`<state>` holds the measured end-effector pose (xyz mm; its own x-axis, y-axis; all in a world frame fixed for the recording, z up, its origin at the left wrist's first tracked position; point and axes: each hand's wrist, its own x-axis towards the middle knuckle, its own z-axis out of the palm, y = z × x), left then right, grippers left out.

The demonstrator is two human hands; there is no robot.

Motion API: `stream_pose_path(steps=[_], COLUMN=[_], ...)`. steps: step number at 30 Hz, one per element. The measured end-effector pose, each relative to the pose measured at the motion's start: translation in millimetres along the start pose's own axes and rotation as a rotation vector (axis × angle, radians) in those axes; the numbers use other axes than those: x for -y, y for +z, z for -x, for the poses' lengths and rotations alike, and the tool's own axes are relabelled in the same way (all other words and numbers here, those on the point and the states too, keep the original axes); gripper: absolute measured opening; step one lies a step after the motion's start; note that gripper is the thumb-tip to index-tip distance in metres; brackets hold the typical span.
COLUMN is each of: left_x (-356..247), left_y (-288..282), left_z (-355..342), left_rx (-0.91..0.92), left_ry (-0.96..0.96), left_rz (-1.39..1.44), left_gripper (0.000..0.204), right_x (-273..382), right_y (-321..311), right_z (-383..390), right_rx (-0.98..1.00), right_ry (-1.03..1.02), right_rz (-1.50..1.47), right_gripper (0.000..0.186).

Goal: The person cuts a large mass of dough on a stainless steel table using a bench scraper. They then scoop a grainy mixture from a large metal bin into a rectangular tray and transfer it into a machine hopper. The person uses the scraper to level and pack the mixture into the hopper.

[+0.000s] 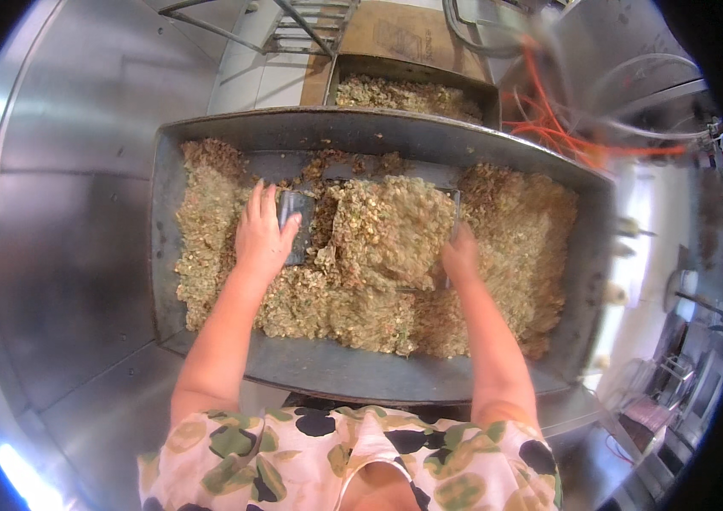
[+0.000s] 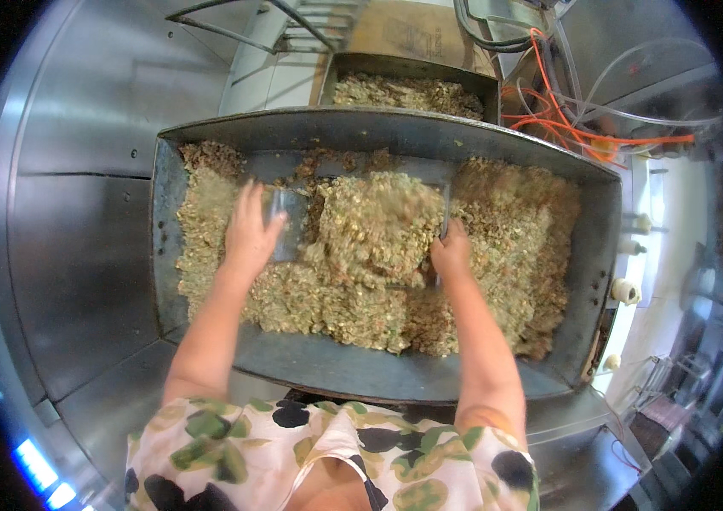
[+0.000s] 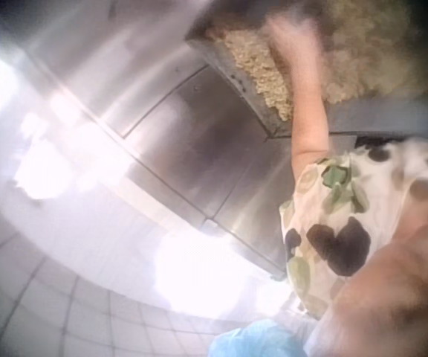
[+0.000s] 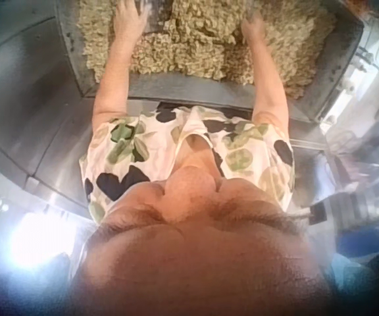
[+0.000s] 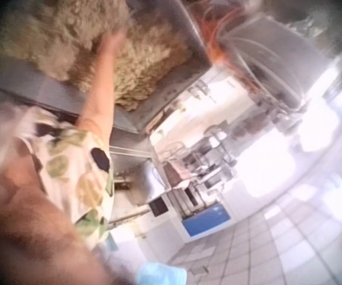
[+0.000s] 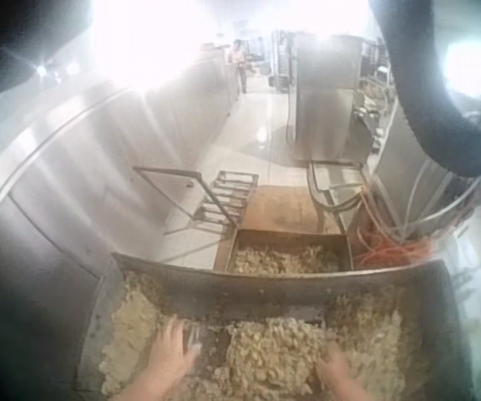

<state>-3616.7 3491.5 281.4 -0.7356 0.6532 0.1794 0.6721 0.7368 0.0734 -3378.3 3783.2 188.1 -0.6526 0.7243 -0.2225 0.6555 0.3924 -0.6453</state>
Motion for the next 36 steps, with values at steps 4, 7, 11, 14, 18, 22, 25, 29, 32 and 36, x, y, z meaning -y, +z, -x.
stream_pose_path(steps=[4, 7, 11, 14, 18, 22, 25, 29, 32, 36], left_x=[-20.3, -42.7, -65.9, -63.7, -48.2, -34.5, -36.7, -52.9, -46.3, -45.7], left_y=[-6.3, 28.2, 37.0, 36.6, 25.5, -2.4, 4.3, 29.6, 45.7, 39.8], left_z=[-55.4, -95.2, -122.7, -124.6, -120.1, -80.4, -22.6, 45.3, 51.2, 51.2], left_rx=[0.188, 0.613, 1.092, 1.148, 1.095, 1.022, 0.966, 0.939, 1.03, 0.718], left_ry=[-0.096, 0.003, 0.008, 0.094, 0.158, -0.188, -0.481, -0.626, -0.671, -0.622], left_rz=[0.849, 0.82, 0.502, 0.427, 0.504, 0.713, 0.859, 0.792, 0.752, 0.722], left_gripper=[0.037, 0.048, 0.07, 0.074, 0.071, 0.064, 0.076, 0.07, 0.062, 0.057], right_x=[23.8, 15.0, 22.2, 29.4, 35.4, 130.9, 154.7, 125.3, 111.3, 73.9], right_y=[-15.5, -1.8, 14.1, 9.3, -2.2, -44.6, -34.8, 18.0, 13.3, -12.3], right_z=[12.6, 21.2, 28.4, 23.1, -19.8, -69.7, -92.0, -85.8, -53.6, -0.2], right_rx=[0.056, -0.053, 0.103, 0.145, 0.216, 0.449, 0.521, 0.469, 0.101, -0.022], right_ry=[-0.037, -0.21, 0.133, 0.23, 0.059, -0.083, -0.211, -0.341, -0.369, -0.147], right_rz=[0.068, 0.031, -0.236, -0.108, -0.015, 0.187, 0.307, 0.293, -0.14, -0.267], right_gripper=[0.056, 0.054, 0.058, 0.059, 0.058, 0.044, 0.035, 0.037, 0.036, 0.053])
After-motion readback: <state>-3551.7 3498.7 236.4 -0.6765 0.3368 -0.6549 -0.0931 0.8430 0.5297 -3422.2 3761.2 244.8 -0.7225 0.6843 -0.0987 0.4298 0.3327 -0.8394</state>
